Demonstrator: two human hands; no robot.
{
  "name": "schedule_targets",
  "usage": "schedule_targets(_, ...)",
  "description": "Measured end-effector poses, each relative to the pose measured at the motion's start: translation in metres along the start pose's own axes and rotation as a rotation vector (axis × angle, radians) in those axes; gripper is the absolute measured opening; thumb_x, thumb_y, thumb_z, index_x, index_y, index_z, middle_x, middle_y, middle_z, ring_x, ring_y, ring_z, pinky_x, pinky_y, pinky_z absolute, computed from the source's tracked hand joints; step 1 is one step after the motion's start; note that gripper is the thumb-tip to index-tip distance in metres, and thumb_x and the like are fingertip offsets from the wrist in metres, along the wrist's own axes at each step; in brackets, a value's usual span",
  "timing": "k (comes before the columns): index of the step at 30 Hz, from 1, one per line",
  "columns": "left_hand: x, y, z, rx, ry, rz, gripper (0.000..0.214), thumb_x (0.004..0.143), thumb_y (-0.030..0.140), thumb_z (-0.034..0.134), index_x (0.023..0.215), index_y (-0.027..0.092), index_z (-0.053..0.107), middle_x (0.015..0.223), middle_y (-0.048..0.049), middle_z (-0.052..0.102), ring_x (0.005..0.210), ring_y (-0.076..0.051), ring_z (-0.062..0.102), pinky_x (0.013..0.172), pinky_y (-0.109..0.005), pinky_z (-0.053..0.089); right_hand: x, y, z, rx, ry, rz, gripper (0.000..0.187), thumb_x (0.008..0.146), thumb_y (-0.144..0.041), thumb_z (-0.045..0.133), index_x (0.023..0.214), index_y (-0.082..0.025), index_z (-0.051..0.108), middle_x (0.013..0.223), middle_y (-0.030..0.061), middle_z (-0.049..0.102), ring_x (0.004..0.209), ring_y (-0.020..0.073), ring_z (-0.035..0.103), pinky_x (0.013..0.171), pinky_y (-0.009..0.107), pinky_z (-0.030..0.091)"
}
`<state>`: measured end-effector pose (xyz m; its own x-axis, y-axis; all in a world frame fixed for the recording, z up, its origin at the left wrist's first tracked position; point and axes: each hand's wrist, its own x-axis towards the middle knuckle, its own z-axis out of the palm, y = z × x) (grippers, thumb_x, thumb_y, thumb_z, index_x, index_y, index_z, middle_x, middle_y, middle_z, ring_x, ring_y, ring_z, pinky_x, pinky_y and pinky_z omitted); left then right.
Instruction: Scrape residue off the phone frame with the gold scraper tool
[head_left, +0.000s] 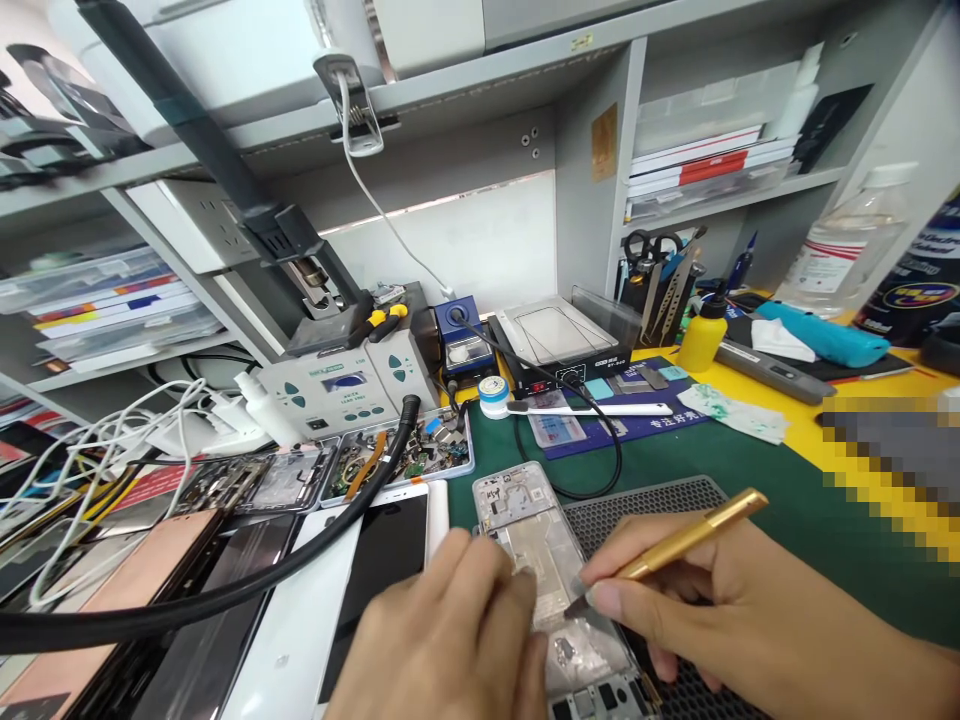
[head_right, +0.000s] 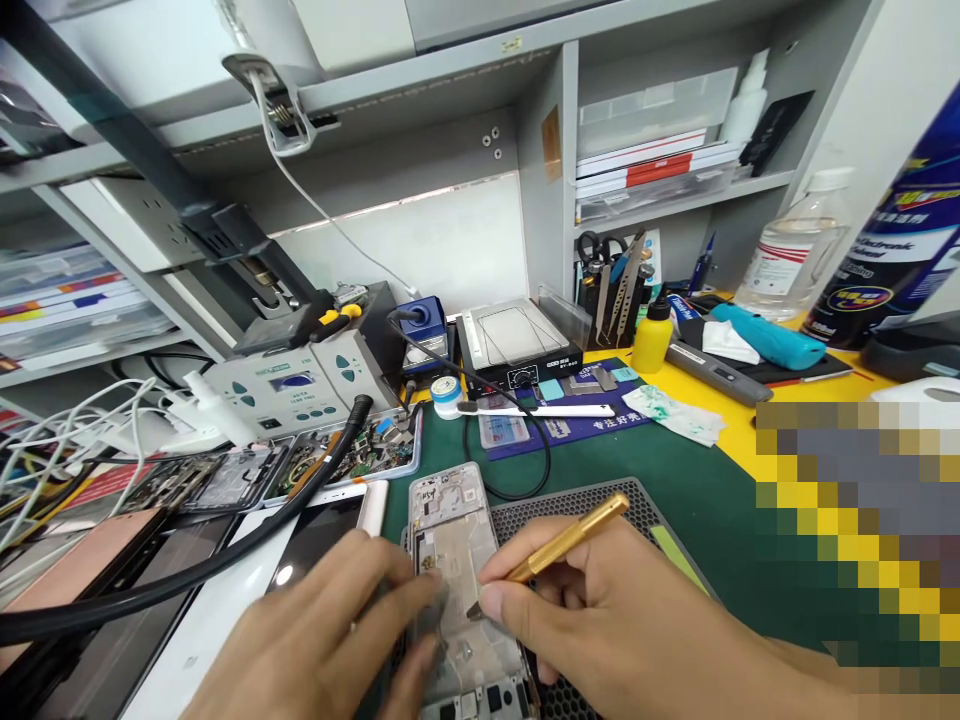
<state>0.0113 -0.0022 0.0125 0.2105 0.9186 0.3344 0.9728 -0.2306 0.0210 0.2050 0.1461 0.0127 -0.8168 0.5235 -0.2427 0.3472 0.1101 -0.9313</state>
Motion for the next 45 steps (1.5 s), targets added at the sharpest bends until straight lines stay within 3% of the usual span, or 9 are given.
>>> schedule_targets(4,0.005,-0.004,-0.006,-0.082,-0.014,-0.084,0.011,0.097,0.014,0.058,0.098,0.022,0.066,0.094,-0.0034,0.063,0.080,-0.024,0.068,0.055,-0.037,0.057,-0.002,-0.002,-0.001,-0.001,0.003,-0.013,0.023,0.090,-0.045,0.071,0.089,-0.022,0.075,0.064,-0.0032,0.058,0.056,0.0139,0.055,0.051,0.022,0.042)
schedule_targets(11,0.009,-0.005,-0.005,-0.064,-0.104,0.081,0.015,0.094,0.007,0.063,0.097,0.020,0.070,0.089,-0.0020,0.064,0.074,-0.023,0.066,0.051,-0.035,0.054,-0.001,0.001,-0.002,-0.031,0.005,-0.048,0.022,0.094,-0.042,0.067,0.087,-0.023,0.075,0.066,-0.0025,0.059,0.060,0.0157,0.058,0.057,0.024,0.046)
schedule_targets(17,0.019,0.005,-0.012,-0.070,-0.141,0.078,0.010,0.093,0.011,0.071,0.095,0.021,0.068,0.092,-0.0001,0.065,0.080,-0.022,0.066,0.057,-0.036,0.056,-0.001,0.005,-0.005,-0.022,-0.001,-0.084,0.020,0.099,-0.037,0.064,0.091,-0.023,0.074,0.062,-0.0046,0.058,0.058,0.0134,0.059,0.048,0.019,0.042)
schedule_targets(23,0.020,0.012,-0.009,0.122,-0.101,0.234,0.013,0.090,0.005,0.064,0.089,0.018,0.066,0.085,-0.0038,0.063,0.073,-0.026,0.061,0.046,-0.039,0.044,-0.003,0.001,-0.008,0.002,0.020,-0.103,0.022,0.101,-0.040,0.062,0.094,-0.021,0.072,0.061,-0.0055,0.059,0.057,0.0118,0.059,0.047,0.016,0.045)
schedule_targets(30,0.027,0.014,-0.005,0.168,-0.073,0.291,0.021,0.086,0.001,0.061,0.076,0.019,0.060,0.077,-0.0041,0.060,0.066,-0.025,0.053,0.046,-0.038,0.032,-0.003,-0.001,-0.010,0.051,0.038,-0.115,0.020,0.101,-0.035,0.062,0.098,-0.019,0.072,0.063,-0.0049,0.060,0.060,0.0125,0.063,0.046,0.015,0.044)
schedule_targets(34,0.027,0.016,-0.013,0.074,-0.148,0.220,0.023,0.091,0.003,0.057,0.076,0.019,0.058,0.080,-0.0037,0.062,0.070,-0.024,0.055,0.051,-0.035,0.037,-0.004,-0.003,-0.011,0.066,0.039,-0.129,0.020,0.101,-0.035,0.062,0.098,-0.018,0.073,0.063,-0.0047,0.060,0.059,0.0126,0.062,0.046,0.016,0.044)
schedule_targets(38,0.023,0.015,-0.029,-0.091,-0.189,0.014,0.019,0.096,0.006,0.052,0.088,0.020,0.062,0.089,-0.0011,0.065,0.078,-0.019,0.062,0.064,-0.031,0.051,-0.006,-0.006,-0.012,0.075,0.044,-0.137,0.022,0.100,-0.038,0.064,0.098,-0.019,0.074,0.060,-0.0039,0.062,0.057,0.0133,0.061,0.046,0.018,0.044)
schedule_targets(42,0.016,0.013,-0.038,-0.181,-0.224,-0.164,0.018,0.098,0.007,0.054,0.090,0.022,0.062,0.086,0.0028,0.065,0.067,-0.012,0.060,0.057,-0.022,0.049,-0.007,-0.009,-0.014,0.062,0.037,-0.147,0.023,0.098,-0.040,0.066,0.096,-0.020,0.076,0.057,-0.0037,0.062,0.055,0.0143,0.059,0.047,0.020,0.044)
schedule_targets(45,0.014,0.014,-0.037,-0.166,-0.242,-0.191,0.018,0.099,0.008,0.055,0.094,0.022,0.064,0.090,0.0021,0.066,0.071,-0.012,0.063,0.059,-0.022,0.051,-0.005,-0.010,-0.016,0.046,0.030,-0.135,0.024,0.095,-0.041,0.069,0.097,-0.019,0.076,0.056,-0.0032,0.063,0.051,0.0141,0.055,0.047,0.021,0.043)
